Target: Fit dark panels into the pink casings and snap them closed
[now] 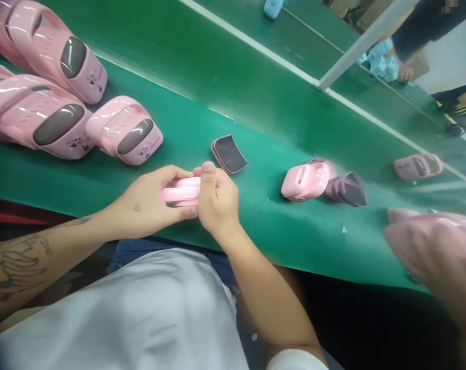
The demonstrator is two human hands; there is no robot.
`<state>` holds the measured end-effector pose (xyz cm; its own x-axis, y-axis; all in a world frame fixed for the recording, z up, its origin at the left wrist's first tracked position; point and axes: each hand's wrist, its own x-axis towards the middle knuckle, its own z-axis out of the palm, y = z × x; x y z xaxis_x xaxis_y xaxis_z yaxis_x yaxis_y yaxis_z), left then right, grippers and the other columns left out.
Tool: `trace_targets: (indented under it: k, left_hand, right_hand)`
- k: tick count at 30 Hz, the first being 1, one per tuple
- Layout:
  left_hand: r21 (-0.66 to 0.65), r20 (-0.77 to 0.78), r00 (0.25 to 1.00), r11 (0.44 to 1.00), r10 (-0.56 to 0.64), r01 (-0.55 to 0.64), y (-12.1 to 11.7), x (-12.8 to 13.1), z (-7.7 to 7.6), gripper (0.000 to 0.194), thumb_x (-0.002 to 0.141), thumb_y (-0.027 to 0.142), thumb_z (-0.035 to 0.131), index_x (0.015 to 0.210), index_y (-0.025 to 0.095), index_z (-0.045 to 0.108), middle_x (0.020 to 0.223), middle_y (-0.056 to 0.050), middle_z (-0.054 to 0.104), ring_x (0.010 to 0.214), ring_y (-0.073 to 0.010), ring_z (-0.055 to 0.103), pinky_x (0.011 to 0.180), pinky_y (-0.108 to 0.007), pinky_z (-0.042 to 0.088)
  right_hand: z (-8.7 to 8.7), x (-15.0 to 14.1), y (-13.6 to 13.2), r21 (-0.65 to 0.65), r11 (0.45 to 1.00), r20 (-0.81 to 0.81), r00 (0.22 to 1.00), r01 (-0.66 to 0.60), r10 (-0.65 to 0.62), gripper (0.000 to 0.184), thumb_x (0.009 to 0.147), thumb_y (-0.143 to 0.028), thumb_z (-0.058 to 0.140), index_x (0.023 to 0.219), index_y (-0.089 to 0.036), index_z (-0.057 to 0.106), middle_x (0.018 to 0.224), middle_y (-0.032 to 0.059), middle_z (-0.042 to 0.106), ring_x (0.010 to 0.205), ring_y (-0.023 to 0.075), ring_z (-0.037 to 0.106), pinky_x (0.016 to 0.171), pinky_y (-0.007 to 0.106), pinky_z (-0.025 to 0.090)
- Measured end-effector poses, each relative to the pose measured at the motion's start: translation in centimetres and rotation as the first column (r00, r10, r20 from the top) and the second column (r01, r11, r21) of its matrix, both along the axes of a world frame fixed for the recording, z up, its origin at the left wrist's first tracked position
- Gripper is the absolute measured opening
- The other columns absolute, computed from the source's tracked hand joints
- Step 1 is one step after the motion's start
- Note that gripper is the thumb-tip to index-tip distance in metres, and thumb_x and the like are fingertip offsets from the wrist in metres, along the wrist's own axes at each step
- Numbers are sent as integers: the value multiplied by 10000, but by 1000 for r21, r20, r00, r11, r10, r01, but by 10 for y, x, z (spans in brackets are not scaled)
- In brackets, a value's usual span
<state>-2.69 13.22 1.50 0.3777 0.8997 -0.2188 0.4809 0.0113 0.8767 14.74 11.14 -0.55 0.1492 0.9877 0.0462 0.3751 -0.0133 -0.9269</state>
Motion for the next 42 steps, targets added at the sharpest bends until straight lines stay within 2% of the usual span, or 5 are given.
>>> trace_targets:
  k: [13,21,27,32,42]
  left_hand:
    - [461,29,998,885,53,-60,-31,5,-32,394,933,374,722,1266,185,629,1065,-106,717,986,-294,681,876,-453,569]
    - [193,-92,994,978,-59,76,-16,-8,-19,719,734,414,939,1342,209,616,1291,-110,701,1141,-337,707,895,-457,585]
    - [170,-87,996,985,-13,27,-19,-2,-14,407,782,378,815,1103,214,624,1068,-80,638,964,-285,676,751,-409,567]
    - [272,-80,996,962,31,-8,-24,3,-24,316,753,341,784,932,246,541,934,-47,565,907,-276,632,731,-413,543]
    - [373,41,999,927,14,-28,-22,-3,-32,391,752,287,814,1073,245,594,1013,-60,664,954,-265,659,830,-407,578]
  right_hand:
    - [1,-2,9,182,971,181,976,-158,125,670,1155,-651,374,835,-272,823,877,51,833,875,247,808,824,429,614]
    - [4,-2,5,103,988,147,985,-112,96,722,1158,-669,288,922,-267,839,1001,68,856,1025,269,810,927,448,625]
    - [12,1,7,146,877,542,779,-457,316,608,1106,-707,388,1045,-218,744,1018,146,794,1003,317,724,924,502,574]
    - [6,4,19,172,817,605,714,-551,353,631,1083,-748,318,911,-241,650,861,129,709,840,293,643,780,471,543]
    - [-1,-1,1,274,887,406,881,-371,243,535,1154,-489,301,1005,-230,745,1048,138,814,1029,301,760,966,511,605]
